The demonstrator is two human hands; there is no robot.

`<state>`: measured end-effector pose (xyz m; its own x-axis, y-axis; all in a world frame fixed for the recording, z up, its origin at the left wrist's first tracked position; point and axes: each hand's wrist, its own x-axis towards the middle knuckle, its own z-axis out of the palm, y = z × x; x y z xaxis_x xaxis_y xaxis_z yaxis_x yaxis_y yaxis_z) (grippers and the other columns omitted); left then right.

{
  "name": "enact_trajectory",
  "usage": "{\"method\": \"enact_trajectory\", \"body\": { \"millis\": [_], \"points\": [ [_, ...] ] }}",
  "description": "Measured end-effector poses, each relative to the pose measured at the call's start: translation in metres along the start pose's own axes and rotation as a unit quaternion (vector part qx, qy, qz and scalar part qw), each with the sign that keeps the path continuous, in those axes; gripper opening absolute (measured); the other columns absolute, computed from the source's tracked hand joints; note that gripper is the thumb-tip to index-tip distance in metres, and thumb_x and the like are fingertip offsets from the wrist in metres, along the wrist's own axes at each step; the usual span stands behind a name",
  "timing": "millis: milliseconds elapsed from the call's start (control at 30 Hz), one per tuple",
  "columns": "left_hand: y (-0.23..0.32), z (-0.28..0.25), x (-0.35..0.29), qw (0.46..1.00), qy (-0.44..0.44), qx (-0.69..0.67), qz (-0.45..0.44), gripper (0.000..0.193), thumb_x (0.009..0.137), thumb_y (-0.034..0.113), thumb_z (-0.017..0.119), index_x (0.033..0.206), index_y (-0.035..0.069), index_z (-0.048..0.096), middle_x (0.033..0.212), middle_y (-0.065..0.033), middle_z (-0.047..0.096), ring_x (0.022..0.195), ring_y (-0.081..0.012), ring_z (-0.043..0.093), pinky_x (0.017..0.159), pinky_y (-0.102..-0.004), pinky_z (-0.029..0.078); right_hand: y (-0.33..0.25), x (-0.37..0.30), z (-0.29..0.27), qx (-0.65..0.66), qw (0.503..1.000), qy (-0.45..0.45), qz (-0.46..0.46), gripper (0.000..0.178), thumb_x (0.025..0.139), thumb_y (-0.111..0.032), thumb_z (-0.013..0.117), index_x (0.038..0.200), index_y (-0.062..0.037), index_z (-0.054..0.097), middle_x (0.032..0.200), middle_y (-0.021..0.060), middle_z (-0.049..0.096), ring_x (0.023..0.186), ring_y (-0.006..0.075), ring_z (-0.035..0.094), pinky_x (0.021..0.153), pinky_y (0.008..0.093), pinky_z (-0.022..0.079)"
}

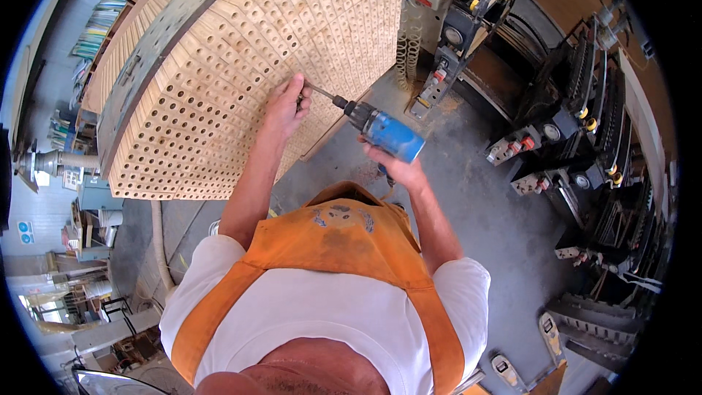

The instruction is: The person uses a blue pneumatic drill to create holes in a large, curved wooden panel with a grid of pre-marked spots. The person systematically moves the drill to different locations on the panel, drilling into the wood.

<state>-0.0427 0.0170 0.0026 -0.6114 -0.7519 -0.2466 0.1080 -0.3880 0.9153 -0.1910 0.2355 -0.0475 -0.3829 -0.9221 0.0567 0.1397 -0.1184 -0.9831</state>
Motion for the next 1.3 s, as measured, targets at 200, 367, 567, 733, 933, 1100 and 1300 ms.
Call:
{"method": "enact_trajectory", "body": {
  "millis": [200,367,567,733,933,1100,1300],
  "points": [
    [0.021,0.017,0.009,0.998,0.043,-0.017,0.040,0.026,0.099,0.029,0.050,0.098,0.004,0.057,0.074,0.0005,0.052,0.056,-0.0069,0.045,0.042,-0.0194,0.033,-0.007,0.007,0.035,-0.069,0.995,0.053,-0.045,0.024,0.085,-0.012,0.069,0.108,-0.0073,0.066,0.097,0.0035,0.068,0.087,0.0118,0.062,0.075,0.0275,0.050],
    [0.033,0.014,0.017,0.982,-0.002,-0.177,0.059,0.028,0.099,0.027,0.048,0.112,0.003,0.054,0.079,-0.0001,0.050,0.062,-0.0069,0.044,0.044,-0.0179,0.033,-0.023,0.045,0.049,0.075,0.997,0.019,0.019,0.025,0.084,-0.009,0.067,0.109,-0.0048,0.063,0.102,0.0051,0.067,0.092,0.0157,0.062,0.073,0.0308,0.051],
    [0.026,0.006,0.015,0.985,-0.017,-0.169,0.026,0.025,0.098,0.025,0.050,0.110,0.004,0.056,0.080,-0.0008,0.053,0.062,-0.0085,0.046,0.044,-0.0197,0.034,-0.023,0.051,0.056,0.034,0.999,0.030,0.014,0.022,0.084,-0.008,0.067,0.106,-0.0053,0.065,0.096,0.0036,0.068,0.085,0.0132,0.063,0.072,0.0291,0.051],
    [0.004,-0.005,0.001,0.984,-0.048,-0.154,-0.074,0.031,0.098,0.030,0.052,0.113,0.003,0.053,0.080,-0.0011,0.051,0.063,-0.0088,0.045,0.044,-0.0179,0.032,-0.032,0.052,0.060,-0.033,0.998,0.042,-0.022,0.023,0.085,-0.013,0.069,0.107,-0.0080,0.066,0.094,0.0017,0.069,0.083,0.0097,0.062,0.069,0.0273,0.050],
    [-0.028,-0.022,-0.011,0.984,-0.067,-0.134,-0.101,0.035,0.096,0.030,0.056,0.115,0.002,0.054,0.080,0.0017,0.051,0.060,-0.0065,0.044,0.042,-0.0173,0.032,-0.034,0.054,0.056,-0.042,0.998,0.033,-0.025,0.026,0.084,-0.009,0.069,0.110,-0.0054,0.064,0.097,0.0049,0.069,0.090,0.0130,0.064,0.079,0.0291,0.052],
    [-0.024,-0.024,-0.015,0.978,-0.049,-0.187,-0.076,0.033,0.096,0.026,0.056,0.118,0.001,0.054,0.084,-0.0002,0.054,0.063,-0.0066,0.046,0.043,-0.0167,0.033,-0.037,0.055,0.054,-0.033,0.999,0.027,0.000,0.028,0.084,-0.008,0.069,0.111,-0.0047,0.064,0.101,0.0064,0.069,0.093,0.0141,0.065,0.082,0.0295,0.051],
    [0.004,-0.024,-0.017,0.981,-0.035,-0.188,-0.014,0.026,0.095,0.018,0.056,0.115,0.001,0.056,0.089,-0.0032,0.058,0.065,-0.0079,0.049,0.045,-0.0166,0.035,-0.027,0.048,0.046,-0.066,0.997,0.030,-0.039,0.030,0.084,-0.010,0.070,0.112,-0.0042,0.063,0.102,0.0064,0.069,0.094,0.0143,0.064,0.082,0.0297,0.051]
  ]
}}
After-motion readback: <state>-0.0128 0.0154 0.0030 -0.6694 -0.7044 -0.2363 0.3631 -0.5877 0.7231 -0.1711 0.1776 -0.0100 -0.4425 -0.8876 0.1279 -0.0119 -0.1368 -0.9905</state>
